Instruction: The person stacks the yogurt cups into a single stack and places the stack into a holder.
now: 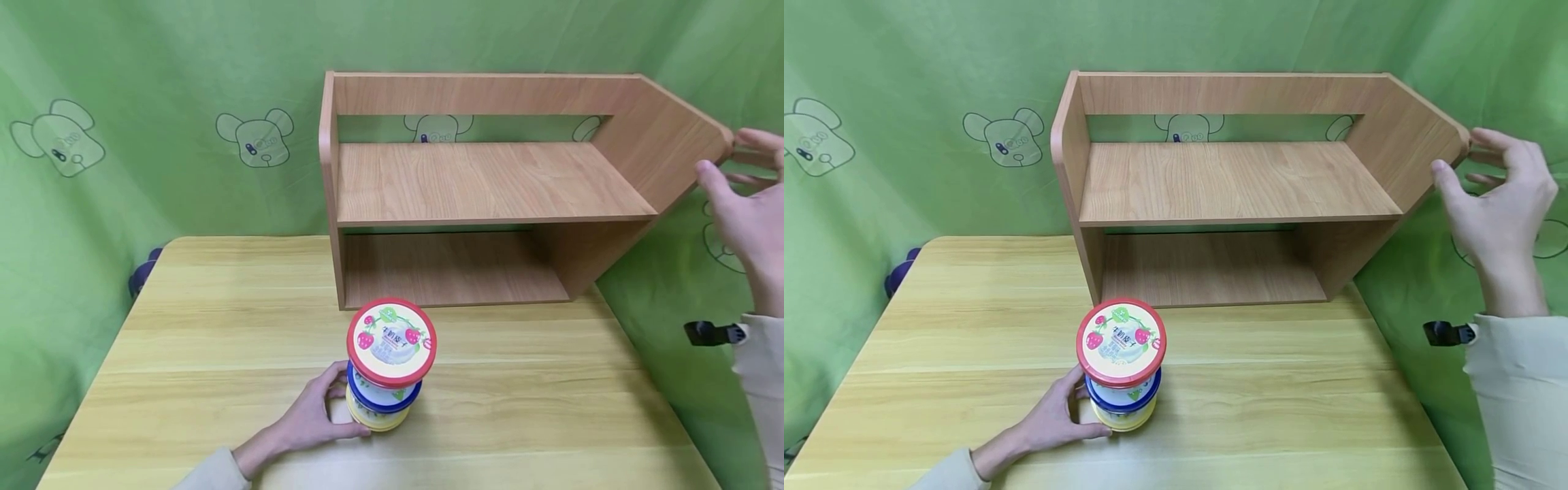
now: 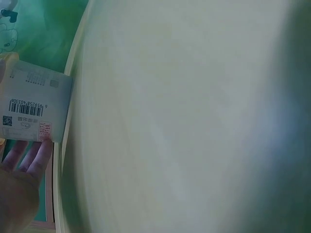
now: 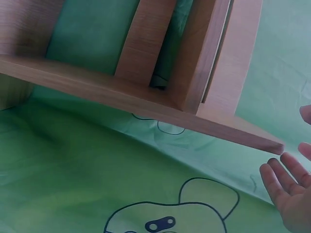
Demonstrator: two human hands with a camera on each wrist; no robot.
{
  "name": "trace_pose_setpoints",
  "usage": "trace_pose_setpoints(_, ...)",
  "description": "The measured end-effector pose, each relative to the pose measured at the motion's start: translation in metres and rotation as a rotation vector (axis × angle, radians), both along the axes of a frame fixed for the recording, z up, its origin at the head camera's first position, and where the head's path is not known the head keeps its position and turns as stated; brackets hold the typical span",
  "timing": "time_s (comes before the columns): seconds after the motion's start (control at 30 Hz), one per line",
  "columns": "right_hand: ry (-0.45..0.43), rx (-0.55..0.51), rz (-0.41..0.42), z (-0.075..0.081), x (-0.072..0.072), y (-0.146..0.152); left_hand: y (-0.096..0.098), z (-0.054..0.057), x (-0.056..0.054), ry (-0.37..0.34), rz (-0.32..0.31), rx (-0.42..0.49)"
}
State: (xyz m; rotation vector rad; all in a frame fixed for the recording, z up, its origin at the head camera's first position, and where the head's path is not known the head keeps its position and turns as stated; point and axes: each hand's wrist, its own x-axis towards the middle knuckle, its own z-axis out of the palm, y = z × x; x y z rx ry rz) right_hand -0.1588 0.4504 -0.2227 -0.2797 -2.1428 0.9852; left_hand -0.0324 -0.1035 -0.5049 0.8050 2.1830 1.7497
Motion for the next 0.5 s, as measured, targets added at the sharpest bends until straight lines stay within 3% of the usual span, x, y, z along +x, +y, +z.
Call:
trace_pose_setpoints(0.17,-0.034,-0.094,0.035,0.0027,-0.0048,0.0045,-0.0001,-0.0006,0.0002,0.007,-0.004,0.0)
trace_pose_setpoints(0.5,-0.042,-0.119,0.047,0.0057,-0.0081,0.0046,0.0009,0.003,0.0013,-0.032,0.006,-0.013)
